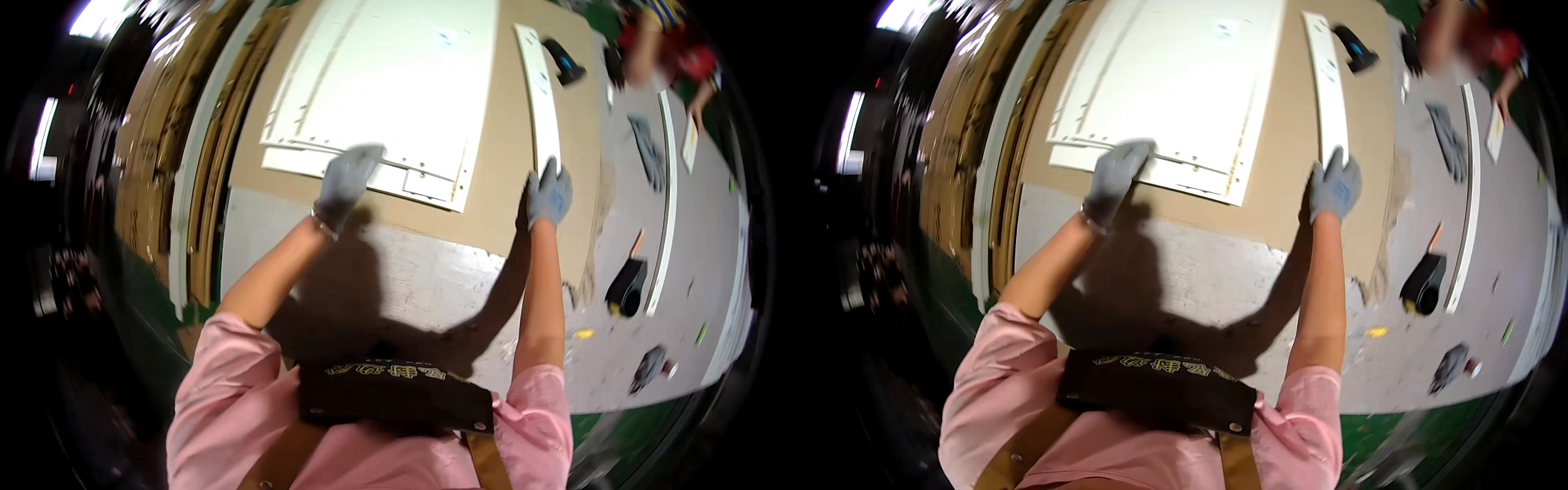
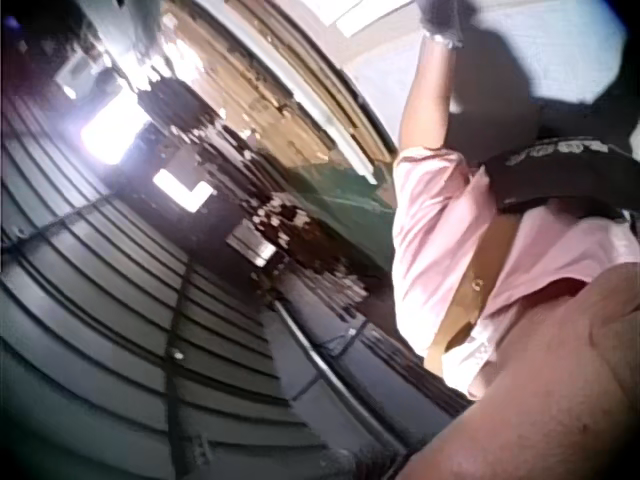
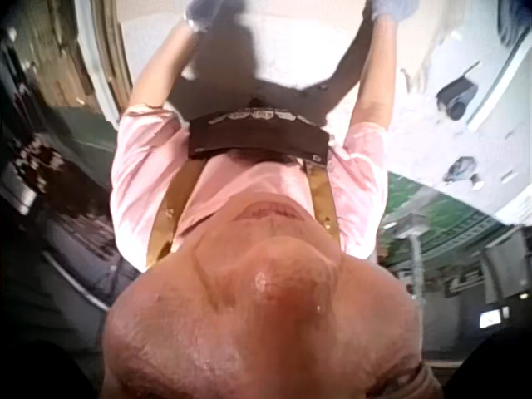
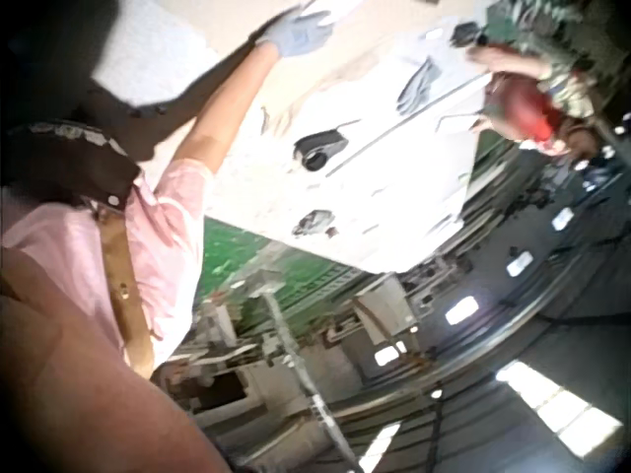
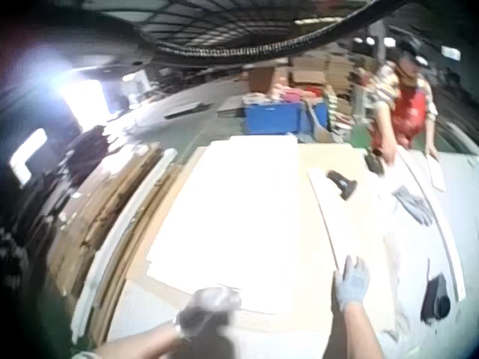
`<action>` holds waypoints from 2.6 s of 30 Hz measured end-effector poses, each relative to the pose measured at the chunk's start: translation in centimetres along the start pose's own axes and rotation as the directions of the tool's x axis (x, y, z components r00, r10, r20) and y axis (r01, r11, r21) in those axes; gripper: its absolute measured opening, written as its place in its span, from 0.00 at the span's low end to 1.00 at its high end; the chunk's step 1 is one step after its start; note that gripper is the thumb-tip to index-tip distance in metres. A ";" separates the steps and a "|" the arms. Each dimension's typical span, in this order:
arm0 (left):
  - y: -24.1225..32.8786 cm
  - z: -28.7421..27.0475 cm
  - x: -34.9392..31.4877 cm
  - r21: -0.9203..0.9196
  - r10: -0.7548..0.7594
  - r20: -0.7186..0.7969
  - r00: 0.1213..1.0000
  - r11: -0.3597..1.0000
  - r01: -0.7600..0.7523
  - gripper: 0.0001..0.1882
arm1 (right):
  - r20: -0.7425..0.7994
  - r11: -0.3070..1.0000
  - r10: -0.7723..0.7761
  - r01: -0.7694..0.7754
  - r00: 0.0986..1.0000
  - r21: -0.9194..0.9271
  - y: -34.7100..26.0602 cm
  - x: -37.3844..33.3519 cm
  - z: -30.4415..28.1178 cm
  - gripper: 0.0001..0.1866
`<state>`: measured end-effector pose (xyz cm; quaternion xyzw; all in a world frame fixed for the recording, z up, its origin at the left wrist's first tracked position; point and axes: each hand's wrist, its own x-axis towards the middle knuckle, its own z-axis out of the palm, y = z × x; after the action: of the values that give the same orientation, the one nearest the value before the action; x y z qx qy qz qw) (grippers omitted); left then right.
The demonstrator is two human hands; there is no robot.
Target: The person assembles white flat-pack furniture components on a large workbench. They pick up panels and trim pieces, align them, and place them into position to form a frame. The person handles the parts by hand, occasionally adjusting their position to ensure alignment.
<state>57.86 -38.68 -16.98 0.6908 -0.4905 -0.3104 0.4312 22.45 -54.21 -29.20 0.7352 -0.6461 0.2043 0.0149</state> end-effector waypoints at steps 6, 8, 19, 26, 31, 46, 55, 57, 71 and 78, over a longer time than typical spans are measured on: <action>-9.6 -5.9 5.4 0.695 0.038 -0.493 0.869 0.618 0.367 0.38 | 0.092 0.988 0.100 -0.088 0.991 -0.126 0.5 -3.3 0.6 0.34; -12.2 -5.4 6.1 0.651 0.079 -0.442 0.894 0.714 0.259 0.38 | 0.087 0.985 0.068 -0.054 0.994 -0.161 2.4 -5.8 1.7 0.35; -11.8 -4.1 0.5 0.550 0.245 -0.520 0.818 0.829 0.101 0.38 | 0.170 0.986 0.104 -0.124 0.980 0.112 -4.0 -13.0 -4.5 0.40; -15.9 -3.2 -16.2 0.659 0.170 -0.399 0.901 0.736 0.153 0.34 | 0.138 0.949 0.105 -0.141 0.985 0.282 -2.7 -13.2 -3.9 0.40; -12.9 -4.3 -23.0 0.668 0.155 -0.267 0.951 0.741 0.067 0.32 | 0.114 0.633 0.265 -0.262 0.957 0.728 -0.3 -13.3 -3.3 0.39; -14.3 -4.5 -23.5 0.751 0.166 -0.228 0.959 0.657 0.065 0.31 | 0.523 -0.053 0.214 -0.524 0.825 0.850 -14.8 -28.8 -19.5 0.34; -13.9 -4.7 -23.7 -0.079 0.088 -0.134 0.987 0.992 -0.099 0.27 | 0.324 0.380 0.139 -0.353 0.936 0.855 -26.1 -38.3 -17.0 0.39; -8.2 -5.5 -25.3 -0.637 -0.073 0.202 0.977 0.748 0.187 0.27 | 0.259 0.521 0.073 -0.258 0.963 0.813 -29.3 -39.2 -16.3 0.37; -18.6 -15.1 -17.4 -0.610 -0.239 -0.093 0.967 0.781 0.134 0.20 | 0.568 0.633 -0.021 -0.429 0.823 0.645 -33.2 -36.9 -12.0 0.30; -21.2 -18.1 -11.0 -0.537 -0.265 -0.127 0.956 0.829 0.159 0.21 | 0.622 0.636 0.077 -0.519 0.779 0.571 -29.5 -38.9 -9.4 0.25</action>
<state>78.39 -19.85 -28.11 0.6255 -0.2630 -0.4081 0.6107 44.88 -9.98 -25.86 0.5832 -0.6071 0.2213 -0.4923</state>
